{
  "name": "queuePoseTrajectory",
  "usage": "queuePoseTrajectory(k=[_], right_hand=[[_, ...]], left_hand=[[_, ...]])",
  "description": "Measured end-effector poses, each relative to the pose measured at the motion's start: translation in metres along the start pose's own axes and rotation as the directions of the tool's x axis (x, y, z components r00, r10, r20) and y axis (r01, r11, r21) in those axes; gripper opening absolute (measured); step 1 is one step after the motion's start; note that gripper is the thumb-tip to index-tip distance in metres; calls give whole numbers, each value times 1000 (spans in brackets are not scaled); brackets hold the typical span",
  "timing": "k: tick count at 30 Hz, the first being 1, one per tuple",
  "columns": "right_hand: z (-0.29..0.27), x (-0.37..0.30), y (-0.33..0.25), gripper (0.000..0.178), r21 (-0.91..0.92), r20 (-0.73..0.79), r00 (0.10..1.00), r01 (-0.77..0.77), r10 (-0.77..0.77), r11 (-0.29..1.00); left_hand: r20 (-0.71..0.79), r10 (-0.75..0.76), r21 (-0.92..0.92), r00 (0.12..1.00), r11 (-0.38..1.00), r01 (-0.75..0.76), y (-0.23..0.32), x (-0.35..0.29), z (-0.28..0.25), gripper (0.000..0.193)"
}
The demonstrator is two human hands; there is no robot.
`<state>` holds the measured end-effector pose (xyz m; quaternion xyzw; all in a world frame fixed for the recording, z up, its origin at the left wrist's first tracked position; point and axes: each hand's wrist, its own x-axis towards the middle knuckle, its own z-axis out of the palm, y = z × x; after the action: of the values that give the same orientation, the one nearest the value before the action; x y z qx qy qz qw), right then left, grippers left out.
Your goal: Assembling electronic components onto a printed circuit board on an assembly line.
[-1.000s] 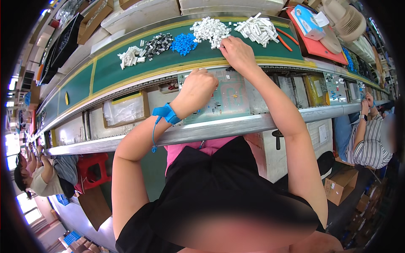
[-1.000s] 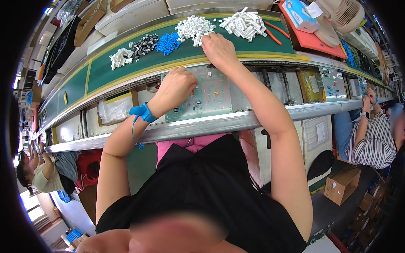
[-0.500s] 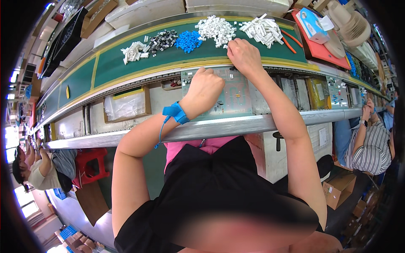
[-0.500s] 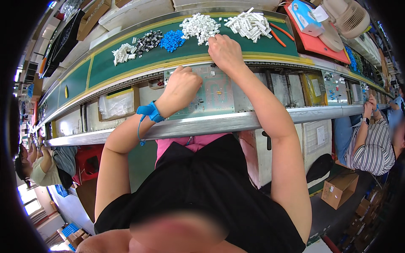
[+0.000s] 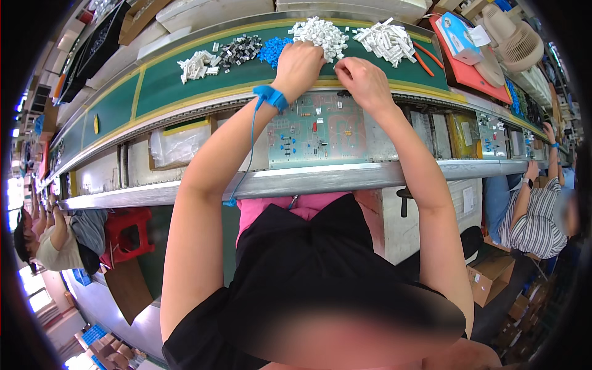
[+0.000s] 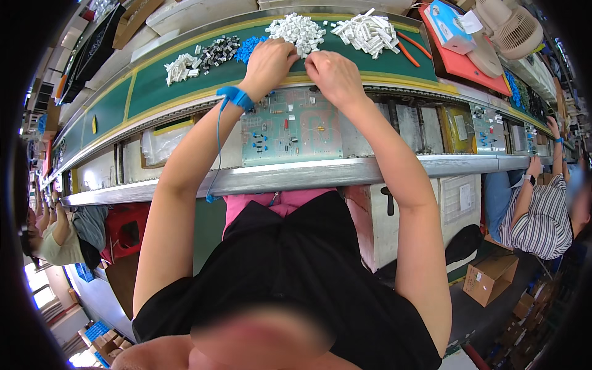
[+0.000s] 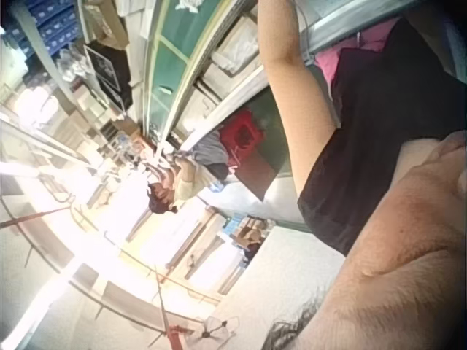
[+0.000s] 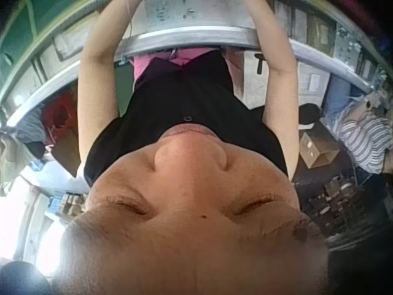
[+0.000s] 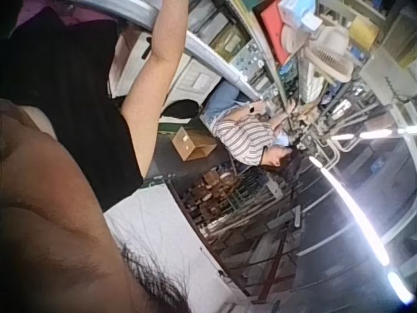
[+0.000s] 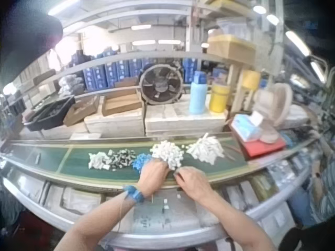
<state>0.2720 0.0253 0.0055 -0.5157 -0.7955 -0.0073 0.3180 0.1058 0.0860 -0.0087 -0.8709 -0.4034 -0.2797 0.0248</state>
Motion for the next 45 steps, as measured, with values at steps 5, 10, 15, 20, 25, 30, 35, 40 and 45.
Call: queuePoseTrajectory(k=[5,10,15,20,25,30,35,40,45], right_hand=[[-42,-46,-59,13,318,341,929,-257,143,913],[-38,-86,-85,15,298,461,880,-275,115,914],[-28,-97,-94,16,168,400,905,-227,144,959],[-28,-97,-99,16,120,414,892,-252,182,960],[-27,-99,-104,16,98,415,883,-283,219,954],[-27,-97,-109,16,105,419,850,-393,318,913],[-28,-98,-107,18,86,420,838,-420,349,903],[-25,-97,-104,19,110,451,814,-458,367,882],[-34,-94,-105,20,132,477,824,-412,307,902]], left_hand=[[94,-49,-59,994,997,55,-1,7,5,14],[61,-96,-108,994,989,102,5,3,-5,12],[59,-176,-284,983,941,185,9,-7,-21,14],[303,-200,-549,932,763,342,-5,-20,-38,21],[407,-291,-742,866,448,499,-11,-38,-49,23],[353,-277,-669,894,594,447,-16,-53,-60,23],[326,-222,-257,919,914,312,-7,-57,-77,20],[217,-67,-174,974,979,106,-16,-68,-64,17],[258,-21,-132,966,990,57,-18,-74,-59,12]])
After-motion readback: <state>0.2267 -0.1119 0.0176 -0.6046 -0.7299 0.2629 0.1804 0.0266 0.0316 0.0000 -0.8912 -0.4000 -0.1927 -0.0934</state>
